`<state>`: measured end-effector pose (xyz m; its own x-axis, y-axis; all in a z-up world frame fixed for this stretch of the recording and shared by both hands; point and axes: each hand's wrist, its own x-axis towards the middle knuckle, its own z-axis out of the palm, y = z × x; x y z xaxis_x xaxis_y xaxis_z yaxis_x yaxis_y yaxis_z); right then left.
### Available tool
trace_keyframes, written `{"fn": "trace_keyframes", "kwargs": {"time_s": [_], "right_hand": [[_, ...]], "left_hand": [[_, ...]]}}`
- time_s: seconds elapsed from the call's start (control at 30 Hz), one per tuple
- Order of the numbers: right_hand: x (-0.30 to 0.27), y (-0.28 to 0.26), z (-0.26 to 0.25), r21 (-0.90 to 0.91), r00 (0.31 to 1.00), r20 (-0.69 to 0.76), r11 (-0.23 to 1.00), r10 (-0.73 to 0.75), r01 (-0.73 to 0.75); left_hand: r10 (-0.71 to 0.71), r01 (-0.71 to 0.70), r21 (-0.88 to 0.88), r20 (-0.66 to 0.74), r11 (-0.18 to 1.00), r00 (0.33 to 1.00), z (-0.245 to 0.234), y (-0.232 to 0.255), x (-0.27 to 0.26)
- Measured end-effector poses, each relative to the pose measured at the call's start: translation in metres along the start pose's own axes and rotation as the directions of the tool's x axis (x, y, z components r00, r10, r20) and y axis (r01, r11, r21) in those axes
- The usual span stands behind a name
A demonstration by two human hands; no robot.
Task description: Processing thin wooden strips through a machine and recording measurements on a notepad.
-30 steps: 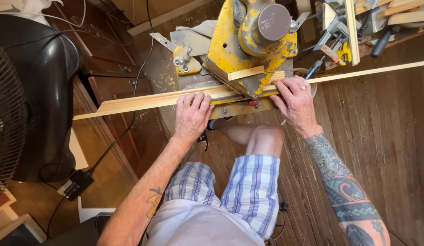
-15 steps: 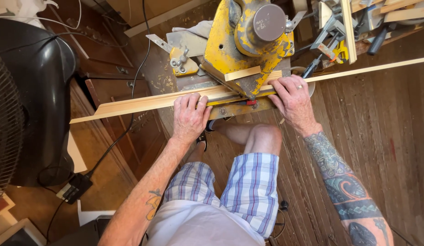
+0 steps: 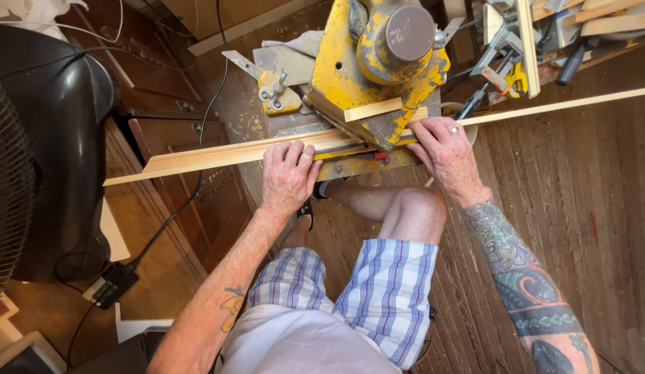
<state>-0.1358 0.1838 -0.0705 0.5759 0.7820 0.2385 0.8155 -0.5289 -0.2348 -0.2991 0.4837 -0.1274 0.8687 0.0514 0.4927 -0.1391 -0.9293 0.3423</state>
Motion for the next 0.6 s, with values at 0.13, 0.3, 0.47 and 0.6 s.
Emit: {"fn": "trace_keyframes", "kwargs": {"time_s": [0.13,0.3,0.47,0.6], "right_hand": [[-0.004,0.005,0.002,-0.009,1.000,0.013,1.000,0.006,-0.005],[-0.002,0.003,-0.003,-0.012,0.999,0.034,1.000,0.009,-0.009],[0.014,-0.005,-0.017,-0.034,0.998,0.069,0.999,0.014,-0.012],[0.008,-0.007,-0.015,-0.015,0.998,0.065,1.000,0.012,-0.011]], "left_hand": [[0.004,-0.004,0.006,-0.001,1.000,1.000,0.004,-0.001,-0.004],[-0.001,0.001,0.019,0.001,1.000,1.000,0.004,-0.001,-0.003],[0.015,-0.015,0.022,0.004,1.000,1.000,0.003,-0.005,0.004],[-0.002,0.002,0.011,0.003,1.000,1.000,0.002,-0.001,-0.003]]}}
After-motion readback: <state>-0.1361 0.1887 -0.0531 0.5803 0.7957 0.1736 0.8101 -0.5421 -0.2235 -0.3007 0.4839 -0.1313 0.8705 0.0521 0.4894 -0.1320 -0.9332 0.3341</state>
